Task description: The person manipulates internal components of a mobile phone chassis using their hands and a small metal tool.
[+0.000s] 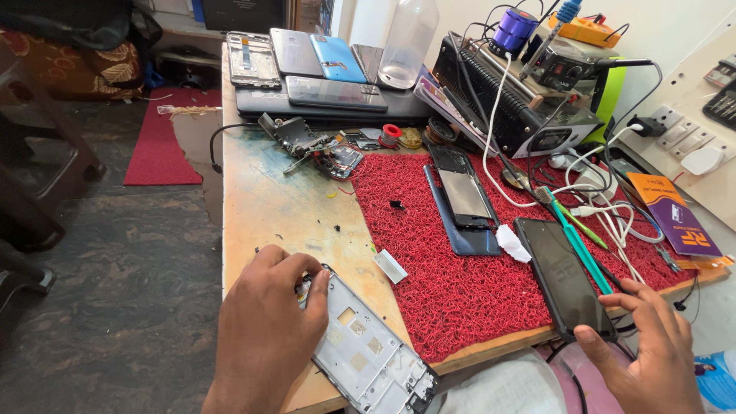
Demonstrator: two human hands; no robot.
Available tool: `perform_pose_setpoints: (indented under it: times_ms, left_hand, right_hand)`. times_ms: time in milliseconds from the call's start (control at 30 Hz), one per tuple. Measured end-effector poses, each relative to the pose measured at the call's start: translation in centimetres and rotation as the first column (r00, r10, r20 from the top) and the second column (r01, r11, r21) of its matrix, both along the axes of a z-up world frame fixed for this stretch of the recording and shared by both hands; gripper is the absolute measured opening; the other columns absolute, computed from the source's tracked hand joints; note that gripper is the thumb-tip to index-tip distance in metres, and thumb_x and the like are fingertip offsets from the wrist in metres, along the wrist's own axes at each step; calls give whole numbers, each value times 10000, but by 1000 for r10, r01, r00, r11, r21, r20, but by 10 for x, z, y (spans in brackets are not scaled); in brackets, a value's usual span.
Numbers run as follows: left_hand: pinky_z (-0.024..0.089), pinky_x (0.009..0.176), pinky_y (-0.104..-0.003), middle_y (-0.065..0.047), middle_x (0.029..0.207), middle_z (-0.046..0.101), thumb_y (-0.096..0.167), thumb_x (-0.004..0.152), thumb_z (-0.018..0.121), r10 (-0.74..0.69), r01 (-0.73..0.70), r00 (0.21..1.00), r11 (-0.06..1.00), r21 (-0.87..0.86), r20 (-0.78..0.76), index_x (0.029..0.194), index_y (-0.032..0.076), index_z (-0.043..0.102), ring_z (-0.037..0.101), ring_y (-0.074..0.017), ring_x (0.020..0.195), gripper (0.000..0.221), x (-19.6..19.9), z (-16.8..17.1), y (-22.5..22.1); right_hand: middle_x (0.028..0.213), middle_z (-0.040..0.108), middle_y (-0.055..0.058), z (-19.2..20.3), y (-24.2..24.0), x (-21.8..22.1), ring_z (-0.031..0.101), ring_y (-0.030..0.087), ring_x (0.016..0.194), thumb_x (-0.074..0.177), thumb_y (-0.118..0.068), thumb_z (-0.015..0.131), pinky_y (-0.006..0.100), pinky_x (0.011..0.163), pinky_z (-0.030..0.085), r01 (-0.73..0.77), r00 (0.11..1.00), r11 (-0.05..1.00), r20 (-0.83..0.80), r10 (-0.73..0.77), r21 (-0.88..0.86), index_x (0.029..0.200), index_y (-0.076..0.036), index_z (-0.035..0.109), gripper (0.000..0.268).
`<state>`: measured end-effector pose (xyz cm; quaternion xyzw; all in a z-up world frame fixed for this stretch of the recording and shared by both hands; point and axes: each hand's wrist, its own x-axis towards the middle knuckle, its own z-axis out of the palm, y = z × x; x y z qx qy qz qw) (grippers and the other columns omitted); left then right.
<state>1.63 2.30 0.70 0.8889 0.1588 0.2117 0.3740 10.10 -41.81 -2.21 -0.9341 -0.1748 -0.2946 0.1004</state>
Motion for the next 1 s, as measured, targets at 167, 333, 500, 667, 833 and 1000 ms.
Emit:
perform_pose_setpoints:
  times_ms: [167, 333, 500, 667, 833, 1000]
  left_hand:
    - [530, 730, -420, -97, 863, 663, 231, 820, 740, 5, -6, 1000, 1000, 14, 21, 911, 90, 778, 680, -278, 811, 172, 1, -3, 0]
    - [532, 724, -422, -99, 846, 664, 226, 821, 737, -1, 1, 1000, 1000, 26, 22, 912, 86, 773, 683, -281, 804, 171, 1, -4, 1]
    - [533, 712, -426, -101, 838, 666, 227, 824, 729, 9, -9, 1000, 1000, 2, 15, 913, 92, 772, 687, -286, 785, 167, 0, -1, -1]
    - [530, 717, -428, -100, 840, 668, 233, 830, 730, 6, -6, 1000, 1000, 23, 8, 910, 91, 772, 686, -289, 790, 169, 0, -1, 0]
    - [532, 712, -425, -98, 845, 669, 236, 824, 731, 10, -10, 1000, 1000, 9, -10, 910, 94, 774, 690, -284, 785, 172, 0, 0, 0]
    - [532, 709, -426, -97, 839, 671, 236, 831, 729, 12, -12, 1000, 1000, 21, 4, 914, 95, 777, 689, -285, 786, 171, 0, 0, 0]
  right_hand:
    - [1490, 562, 142, -6, -16, -7, 502, 316, 1421, 773, -480, 732, 477, 1192, 326, -9, 997, 997, -78, 15, 83, 1196, -130, 665, 553]
    - [1514, 550, 151, -17, -25, -20, 480, 342, 1388, 767, -455, 756, 465, 1127, 343, -28, 998, 997, -46, 31, 73, 1187, -134, 681, 535]
    - [1523, 549, 136, -18, -22, -24, 501, 306, 1366, 781, -473, 743, 463, 1173, 341, -77, 997, 995, -9, 78, 67, 1135, -162, 679, 475]
    - [1504, 517, 156, -14, -3, -10, 460, 343, 1386, 768, -488, 751, 486, 1170, 328, -59, 998, 997, -31, 61, 57, 1184, -140, 658, 551]
    - [1505, 493, 174, -7, 7, -6, 441, 366, 1398, 796, -491, 712, 503, 1188, 290, -55, 998, 996, -24, 57, 72, 1300, -110, 609, 641]
    - [1516, 523, 166, -11, -3, -21, 465, 343, 1406, 779, -513, 714, 482, 1200, 301, -27, 1000, 993, 0, 27, 112, 1290, -108, 608, 661]
